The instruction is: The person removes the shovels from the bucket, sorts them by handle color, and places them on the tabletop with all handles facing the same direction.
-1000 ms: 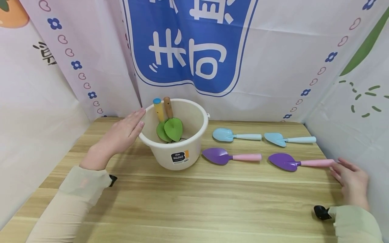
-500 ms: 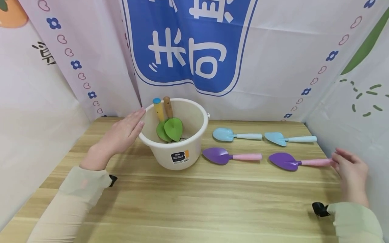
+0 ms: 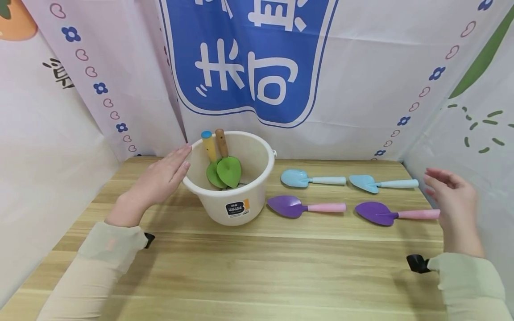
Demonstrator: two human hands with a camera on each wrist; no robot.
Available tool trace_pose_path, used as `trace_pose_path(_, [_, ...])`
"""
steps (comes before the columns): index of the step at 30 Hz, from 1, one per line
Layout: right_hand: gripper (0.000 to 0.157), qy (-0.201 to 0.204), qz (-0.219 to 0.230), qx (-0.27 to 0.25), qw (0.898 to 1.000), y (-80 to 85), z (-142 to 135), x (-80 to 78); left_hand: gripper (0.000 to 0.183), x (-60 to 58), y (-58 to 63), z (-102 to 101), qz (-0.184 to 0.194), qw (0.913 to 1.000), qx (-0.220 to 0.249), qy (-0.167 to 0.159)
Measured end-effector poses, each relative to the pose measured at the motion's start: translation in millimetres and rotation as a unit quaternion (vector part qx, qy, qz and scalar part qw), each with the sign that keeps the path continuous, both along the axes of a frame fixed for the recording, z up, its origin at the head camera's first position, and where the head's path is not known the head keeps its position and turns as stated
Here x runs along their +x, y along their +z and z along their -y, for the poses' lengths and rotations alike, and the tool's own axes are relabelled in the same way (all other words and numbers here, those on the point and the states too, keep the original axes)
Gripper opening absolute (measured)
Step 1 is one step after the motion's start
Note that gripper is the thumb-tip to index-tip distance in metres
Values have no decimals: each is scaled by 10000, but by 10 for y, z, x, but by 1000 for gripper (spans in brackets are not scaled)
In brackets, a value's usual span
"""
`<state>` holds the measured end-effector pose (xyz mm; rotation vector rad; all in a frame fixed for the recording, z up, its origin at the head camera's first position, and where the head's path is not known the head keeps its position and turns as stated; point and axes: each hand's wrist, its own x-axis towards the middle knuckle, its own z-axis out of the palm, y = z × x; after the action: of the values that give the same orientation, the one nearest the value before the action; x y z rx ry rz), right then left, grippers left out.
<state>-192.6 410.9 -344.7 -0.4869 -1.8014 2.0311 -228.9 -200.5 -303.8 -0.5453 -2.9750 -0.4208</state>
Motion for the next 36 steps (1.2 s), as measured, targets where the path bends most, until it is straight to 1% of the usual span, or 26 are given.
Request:
trace_pose_path(2, [14, 111, -52, 166, 9998, 86, 90, -13, 62, -1, -2, 0, 0, 10000, -8, 0])
trace_pose_path(7, [20, 430, -348, 299, 9980, 283, 295, -68, 63, -3, -8, 1, 25, 10000, -1, 11])
trace_pose_path(10, [20, 680, -511, 326, 9958, 387, 410, -93, 63, -3, -11, 4, 32, 10000, 14, 25])
trace_pose_path(17, [22, 1296, -856, 221, 9876, 591, 686, -127, 63, -5, -15, 9, -7, 10000, 21, 43])
trace_pose_path(20, [22, 1540, -953, 287, 9830, 665, 811, -154, 63, -6, -11, 8, 0, 10000, 3, 38])
trace_pose_path(22, [20, 1676, -988, 483, 9797, 706, 899, -169, 63, -10, -14, 8, -2, 10000, 2, 37])
trace_pose_path(24, [19, 1829, -1090, 698, 9746, 733, 997, -185, 63, -19, -26, 6, -13, 10000, 27, 36])
trace_pose_path(28, [17, 2252, -1354, 931, 9604, 761, 1204, -213, 64, -22, -53, 6, -28, 10000, 61, 38])
trace_pose_path(31, [17, 2570, -1600, 882, 9490, 763, 1364, -238, 63, -16, -49, 2, -19, 10000, 57, 27])
trace_pose_path(33, [17, 2703, -1688, 951, 9431, 764, 1477, -256, 64, -19, -42, 3, -19, 10000, 56, 27])
trace_pose_path(36, [18, 2803, -1656, 1212, 9377, 776, 1641, -278, 64, -26, -41, 3, -18, 10000, 57, 29])
